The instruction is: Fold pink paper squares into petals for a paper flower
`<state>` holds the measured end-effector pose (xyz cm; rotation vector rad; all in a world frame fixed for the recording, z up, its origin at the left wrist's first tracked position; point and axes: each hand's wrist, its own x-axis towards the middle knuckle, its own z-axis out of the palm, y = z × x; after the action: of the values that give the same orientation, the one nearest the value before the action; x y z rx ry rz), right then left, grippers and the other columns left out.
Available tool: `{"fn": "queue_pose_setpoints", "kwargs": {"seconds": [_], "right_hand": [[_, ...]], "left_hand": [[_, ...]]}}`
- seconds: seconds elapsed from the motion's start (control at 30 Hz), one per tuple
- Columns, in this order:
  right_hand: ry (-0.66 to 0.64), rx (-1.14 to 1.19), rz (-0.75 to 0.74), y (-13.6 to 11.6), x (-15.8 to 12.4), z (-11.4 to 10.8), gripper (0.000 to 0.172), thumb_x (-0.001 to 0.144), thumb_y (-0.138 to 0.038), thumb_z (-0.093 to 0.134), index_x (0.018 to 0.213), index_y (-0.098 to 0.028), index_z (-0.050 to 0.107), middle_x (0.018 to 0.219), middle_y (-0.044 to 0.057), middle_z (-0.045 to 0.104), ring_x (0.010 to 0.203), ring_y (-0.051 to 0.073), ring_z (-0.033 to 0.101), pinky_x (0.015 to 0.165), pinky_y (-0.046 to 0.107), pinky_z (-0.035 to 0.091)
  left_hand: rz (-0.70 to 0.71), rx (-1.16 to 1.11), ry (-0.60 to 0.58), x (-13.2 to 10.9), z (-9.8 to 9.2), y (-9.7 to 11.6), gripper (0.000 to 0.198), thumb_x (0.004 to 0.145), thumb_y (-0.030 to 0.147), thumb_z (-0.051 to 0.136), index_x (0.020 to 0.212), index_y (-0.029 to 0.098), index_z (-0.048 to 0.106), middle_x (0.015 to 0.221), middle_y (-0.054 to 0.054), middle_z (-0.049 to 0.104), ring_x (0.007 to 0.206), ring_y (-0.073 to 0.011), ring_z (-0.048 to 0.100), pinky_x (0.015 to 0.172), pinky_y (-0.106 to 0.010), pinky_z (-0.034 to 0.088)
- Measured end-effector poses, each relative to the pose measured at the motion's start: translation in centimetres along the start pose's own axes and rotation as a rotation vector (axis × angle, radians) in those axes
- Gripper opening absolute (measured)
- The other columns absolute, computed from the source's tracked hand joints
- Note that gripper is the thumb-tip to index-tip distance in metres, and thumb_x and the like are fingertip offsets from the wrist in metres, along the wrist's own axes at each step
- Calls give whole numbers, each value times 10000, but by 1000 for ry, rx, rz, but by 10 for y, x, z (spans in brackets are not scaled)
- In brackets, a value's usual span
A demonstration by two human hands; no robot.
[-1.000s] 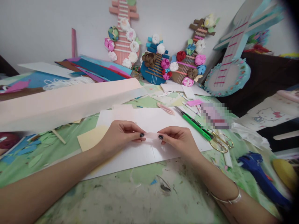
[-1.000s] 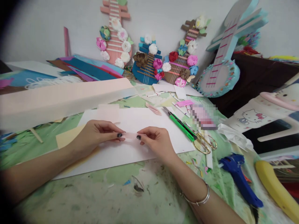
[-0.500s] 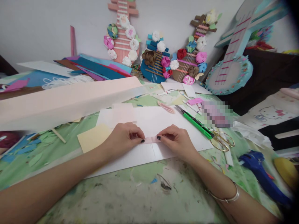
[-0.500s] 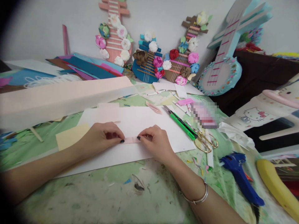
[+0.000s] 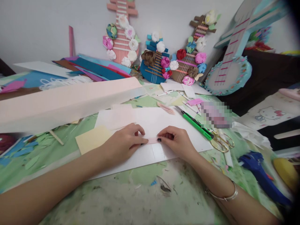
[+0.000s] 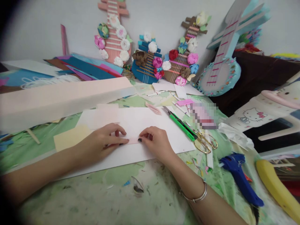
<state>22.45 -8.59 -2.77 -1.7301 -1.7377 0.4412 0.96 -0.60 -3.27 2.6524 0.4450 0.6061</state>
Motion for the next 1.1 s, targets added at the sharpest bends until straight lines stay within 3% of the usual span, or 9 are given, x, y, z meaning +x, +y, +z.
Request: {"fn": "queue_pose_setpoints", "kwargs": {"seconds": [0.27,0.37,0.5,0.6,0.67,0.9,1.1], "right_hand": [[90,54,47,7,3,-1,68,723,-133,656,710,-186,697,654,-9,653,591,116,532,570,234,385],[204,77,112,16,7,-6,85,721,-177,625,741,-178,708,694,13,677,621,140,572,595,250,415],[391,38,190,29,14,-17,190,724,-240,586,830,-153,718,696,41,682,598,163,579,622,286,429],[456,7,226,34,16,-23,263,731,-263,570,920,-146,712,639,33,664,560,166,571,642,308,431],[467,-2,225,34,16,-24,288,731,-263,564,959,-157,704,631,25,662,561,166,575,649,310,437],[429,13,2,22,10,-16,259,742,-217,540,958,-163,671,911,70,691,629,145,600,614,284,471],[356,33,-196,15,6,-8,241,781,-149,544,1000,-184,640,965,65,669,691,138,611,651,291,502]], "left_hand": [[2,93,22,-5,-8,4,241,846,131,479,849,173,716,1046,-90,564,920,-179,551,786,-303,481],[-31,165,116,-5,-12,-4,241,871,165,473,836,156,711,990,-85,593,899,-174,566,795,-304,481],[-163,307,225,-2,-20,-26,229,872,252,515,988,153,686,1031,-87,630,970,-208,568,870,-348,469],[-190,392,65,0,-26,-43,285,865,360,521,920,145,700,1025,-100,674,1020,-264,567,938,-426,432],[-217,389,5,0,-30,-50,281,879,329,486,884,154,707,1012,-87,693,999,-253,591,922,-408,443],[-318,320,69,1,-38,-47,280,841,216,448,897,163,717,948,-87,720,872,-232,654,788,-351,492],[-324,336,171,1,-37,-48,240,797,176,475,820,159,714,842,-75,728,756,-234,663,713,-355,504]]}}
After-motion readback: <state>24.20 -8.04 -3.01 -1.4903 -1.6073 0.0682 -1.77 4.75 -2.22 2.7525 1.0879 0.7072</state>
